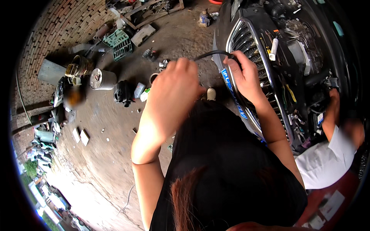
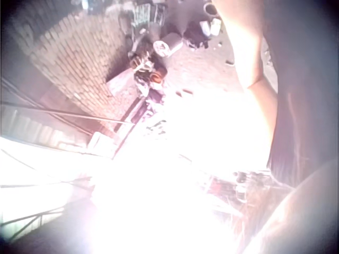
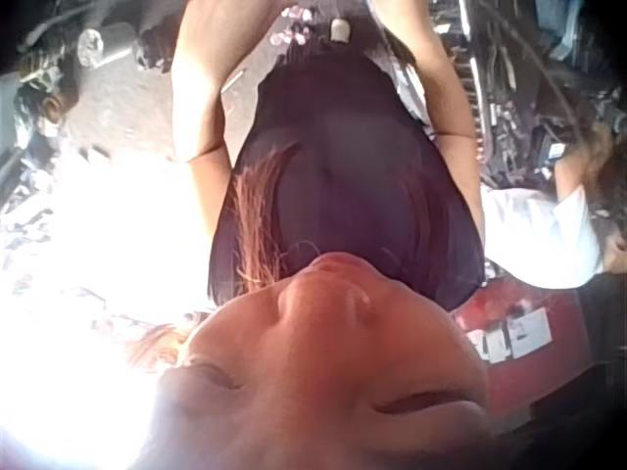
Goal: The person works on the front of a car with the hood open, handling a black cable and organizing tools on the engine cover. They use pliers to manipulate a small component and arrange wrenches and other tools on the vehicle's front panel while another person works inside the engine bay.
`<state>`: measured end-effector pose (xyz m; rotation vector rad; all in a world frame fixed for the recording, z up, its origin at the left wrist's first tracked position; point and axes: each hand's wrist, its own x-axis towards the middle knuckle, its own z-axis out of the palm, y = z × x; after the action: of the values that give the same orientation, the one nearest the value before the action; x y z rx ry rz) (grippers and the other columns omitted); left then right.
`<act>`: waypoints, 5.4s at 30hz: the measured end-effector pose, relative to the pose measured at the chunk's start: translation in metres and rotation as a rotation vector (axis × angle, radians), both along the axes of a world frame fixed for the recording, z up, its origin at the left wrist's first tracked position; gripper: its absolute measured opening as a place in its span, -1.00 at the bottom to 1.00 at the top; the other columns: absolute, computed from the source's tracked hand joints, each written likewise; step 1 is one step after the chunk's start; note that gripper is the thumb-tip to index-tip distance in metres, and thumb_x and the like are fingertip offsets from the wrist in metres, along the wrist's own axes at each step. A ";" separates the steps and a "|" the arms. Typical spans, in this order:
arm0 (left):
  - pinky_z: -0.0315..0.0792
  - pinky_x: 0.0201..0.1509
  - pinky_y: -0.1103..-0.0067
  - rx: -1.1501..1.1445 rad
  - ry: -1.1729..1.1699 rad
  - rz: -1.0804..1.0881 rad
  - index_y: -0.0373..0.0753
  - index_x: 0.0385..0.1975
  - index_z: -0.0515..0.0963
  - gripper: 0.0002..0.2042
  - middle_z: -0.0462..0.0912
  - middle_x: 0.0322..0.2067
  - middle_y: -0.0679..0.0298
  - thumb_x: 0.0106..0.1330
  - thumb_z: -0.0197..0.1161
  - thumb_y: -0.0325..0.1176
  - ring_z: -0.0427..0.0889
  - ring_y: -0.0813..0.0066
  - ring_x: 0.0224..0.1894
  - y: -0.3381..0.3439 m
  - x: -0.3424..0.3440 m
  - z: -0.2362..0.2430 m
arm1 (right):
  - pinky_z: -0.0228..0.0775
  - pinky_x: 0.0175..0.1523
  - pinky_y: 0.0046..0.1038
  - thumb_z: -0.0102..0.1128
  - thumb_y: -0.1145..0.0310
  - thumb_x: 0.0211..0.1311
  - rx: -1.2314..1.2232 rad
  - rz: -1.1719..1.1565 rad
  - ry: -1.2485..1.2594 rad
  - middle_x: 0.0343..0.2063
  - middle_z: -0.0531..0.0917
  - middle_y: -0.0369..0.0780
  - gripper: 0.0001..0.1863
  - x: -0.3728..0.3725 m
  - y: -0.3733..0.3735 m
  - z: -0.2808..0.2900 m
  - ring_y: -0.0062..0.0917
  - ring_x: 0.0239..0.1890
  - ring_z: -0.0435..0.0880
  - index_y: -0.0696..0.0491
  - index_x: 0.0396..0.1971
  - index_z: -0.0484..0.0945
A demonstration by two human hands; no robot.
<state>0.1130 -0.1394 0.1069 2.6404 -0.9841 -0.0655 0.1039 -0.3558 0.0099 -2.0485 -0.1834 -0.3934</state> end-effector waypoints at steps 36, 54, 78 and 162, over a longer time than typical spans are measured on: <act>0.45 -0.40 0.57 -0.420 0.567 -0.428 -0.38 -0.38 0.57 -0.67 0.61 -0.51 0.15 0.29 0.21 -0.15 0.62 0.32 -0.48 -0.036 0.025 0.012 | -0.05 -0.54 -0.71 -0.19 0.29 0.44 1.388 0.088 0.465 -0.61 0.27 -0.42 -0.81 -0.032 -0.005 0.010 -0.79 -0.65 0.13 0.06 -0.24 0.37; -0.15 -0.64 0.66 -1.926 0.903 0.122 -0.14 -0.47 0.26 -0.64 0.02 -0.68 0.52 0.48 -0.17 -0.02 -0.12 0.70 -0.69 -0.043 0.035 -0.018 | -0.27 -0.69 -0.70 -0.26 -0.09 0.43 1.274 0.853 0.912 -0.71 0.07 -0.49 -0.58 -0.035 0.049 0.036 -0.83 -0.75 -0.09 -0.06 -0.49 0.20; -0.15 -0.77 0.72 -1.627 1.151 0.012 -0.22 -0.57 0.29 -0.57 0.07 -0.77 0.50 0.49 -0.19 -0.05 -0.04 0.76 -0.79 -0.025 -0.019 0.028 | 0.29 -0.40 -0.26 0.15 0.36 0.25 0.023 0.762 0.350 -0.57 0.48 -0.11 -0.79 -0.070 0.051 0.054 -0.19 -0.52 0.50 0.16 -0.31 0.34; 0.27 -0.49 0.57 -1.396 0.617 1.751 -0.32 -0.37 0.57 -0.81 0.48 -0.62 0.36 0.35 0.07 -0.36 0.37 0.62 -0.57 0.183 -0.155 -0.410 | 0.34 -0.14 -0.61 -0.03 0.38 0.39 0.073 0.451 0.646 -0.09 0.58 -0.29 -0.75 -0.041 0.101 -0.106 -0.64 -0.14 0.52 0.11 -0.01 0.46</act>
<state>-0.0424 0.0432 -0.3030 1.1526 1.1902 0.1504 0.0627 -0.2550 -0.0958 -1.8892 -0.2203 0.5286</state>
